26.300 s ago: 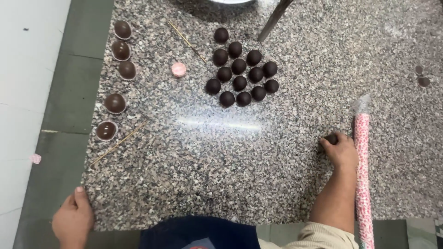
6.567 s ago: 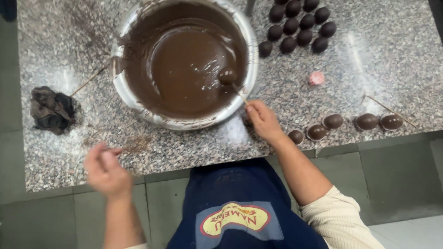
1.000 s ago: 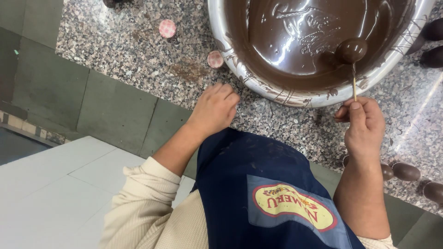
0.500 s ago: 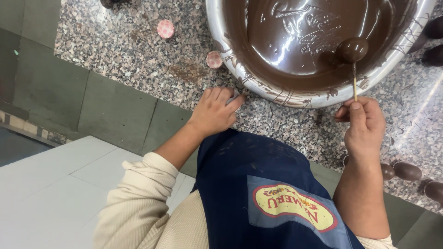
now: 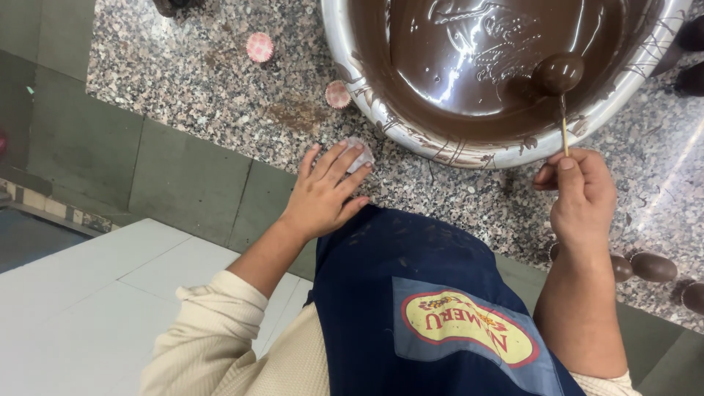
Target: The person picks up chocolate egg-shaped pieces, some mounted on wooden skewers, and dips them one at a time into a large bowl of melted chocolate to coat them. They set the coated pieces on the granite counter, sometimes holding a paper cup under them, and continue with the next piece.
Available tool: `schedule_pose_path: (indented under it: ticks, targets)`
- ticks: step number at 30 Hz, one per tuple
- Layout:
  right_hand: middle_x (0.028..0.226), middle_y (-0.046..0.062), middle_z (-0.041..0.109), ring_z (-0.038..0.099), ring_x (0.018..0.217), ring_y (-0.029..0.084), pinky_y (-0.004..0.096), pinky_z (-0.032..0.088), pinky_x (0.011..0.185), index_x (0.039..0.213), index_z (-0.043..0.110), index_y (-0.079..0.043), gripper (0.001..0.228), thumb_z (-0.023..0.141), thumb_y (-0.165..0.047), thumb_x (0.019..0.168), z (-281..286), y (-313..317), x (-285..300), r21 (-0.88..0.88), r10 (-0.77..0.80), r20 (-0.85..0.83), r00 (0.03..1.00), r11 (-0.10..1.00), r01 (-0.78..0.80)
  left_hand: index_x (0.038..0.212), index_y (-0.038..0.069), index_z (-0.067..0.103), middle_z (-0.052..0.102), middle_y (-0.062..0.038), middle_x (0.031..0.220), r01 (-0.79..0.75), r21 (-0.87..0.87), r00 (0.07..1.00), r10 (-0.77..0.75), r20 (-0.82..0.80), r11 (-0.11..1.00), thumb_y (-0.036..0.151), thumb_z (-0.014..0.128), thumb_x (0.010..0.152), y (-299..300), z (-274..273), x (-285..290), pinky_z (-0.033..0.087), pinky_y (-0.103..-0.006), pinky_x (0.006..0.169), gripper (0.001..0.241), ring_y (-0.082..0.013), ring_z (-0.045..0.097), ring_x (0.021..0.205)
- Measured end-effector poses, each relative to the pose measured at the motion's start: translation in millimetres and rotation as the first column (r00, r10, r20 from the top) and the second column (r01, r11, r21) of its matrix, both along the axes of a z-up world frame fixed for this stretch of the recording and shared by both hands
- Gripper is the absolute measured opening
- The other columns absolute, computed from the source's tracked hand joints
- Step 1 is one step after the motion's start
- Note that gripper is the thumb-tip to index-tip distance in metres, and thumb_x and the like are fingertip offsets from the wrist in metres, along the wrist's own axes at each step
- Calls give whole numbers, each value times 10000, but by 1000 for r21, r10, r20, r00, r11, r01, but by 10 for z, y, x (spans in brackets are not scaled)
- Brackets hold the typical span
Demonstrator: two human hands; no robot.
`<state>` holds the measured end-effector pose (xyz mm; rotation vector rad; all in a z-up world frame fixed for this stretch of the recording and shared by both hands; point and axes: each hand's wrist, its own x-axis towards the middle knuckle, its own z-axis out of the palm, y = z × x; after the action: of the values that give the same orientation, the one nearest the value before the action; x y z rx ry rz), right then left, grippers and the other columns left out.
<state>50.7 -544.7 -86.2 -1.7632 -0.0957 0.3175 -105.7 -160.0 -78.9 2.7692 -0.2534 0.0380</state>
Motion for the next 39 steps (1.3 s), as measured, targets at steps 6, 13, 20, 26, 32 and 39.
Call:
schedule_pose_path:
  ticks: [6, 13, 20, 26, 32, 39]
  targets:
    - [918, 79, 658, 646, 865, 154, 303, 576, 821, 1179, 573, -3, 164, 462, -120, 1206, -9, -17, 20, 9, 18, -6, 1000, 1000, -18, 1515, 115, 530, 423, -84, 1633, 3, 67, 999, -6, 38, 998, 509, 642, 994, -51, 31, 1, 174, -542, 1271, 663, -270, 317, 1550]
    - [961, 75, 654, 646, 868, 152, 300, 573, 828, 1171, 572, -3, 160, 455, -110, 1197, 20, -1, 31, -15, 10, 4, 1000, 1000, -10, 1544, 123, 490, 393, -109, 1635, -13, 34, 1000, 13, 10, 999, 599, 588, 975, -88, -248, 25, 171, -544, 1259, 748, -294, 306, 1538]
    - [952, 78, 653, 633, 856, 152, 302, 561, 825, 1172, 578, -1, 166, 457, -111, 1196, -32, -5, 30, -9, 15, 17, 1000, 1000, -14, 1490, 183, 517, 379, -111, 1605, -24, 11, 996, 25, -82, 1000, 595, 571, 951, -77, -24, 72, 145, -598, 1212, 681, -319, 296, 1511]
    - [946, 75, 653, 634, 847, 150, 302, 564, 816, 1169, 581, -8, 165, 468, -124, 1196, -61, -32, 39, 8, 13, 12, 1000, 1000, -13, 1530, 114, 512, 406, -159, 1623, -212, -269, 974, 225, 17, 939, 423, 550, 1068, -79, -61, 12, 249, -535, 1256, 556, -368, 355, 1512]
    - [951, 66, 654, 636, 850, 147, 300, 567, 810, 1169, 584, -16, 168, 467, -134, 1196, -42, 3, 39, 15, 26, 22, 999, 1000, -27, 1277, 59, 618, 538, -140, 1342, -533, -254, 838, 545, -29, 807, 310, 757, 872, -157, 85, 321, 362, -525, 1051, 497, -374, 480, 1268]
    - [921, 62, 644, 626, 827, 141, 290, 555, 786, 1142, 586, -14, 163, 473, -124, 1183, -19, -12, 15, -19, 11, 48, 999, 1000, -10, 920, 101, 602, 644, -128, 1217, -416, -418, 880, 474, 40, 808, 141, 809, 837, -153, -256, 302, 460, -481, 990, 226, -337, 593, 1160]
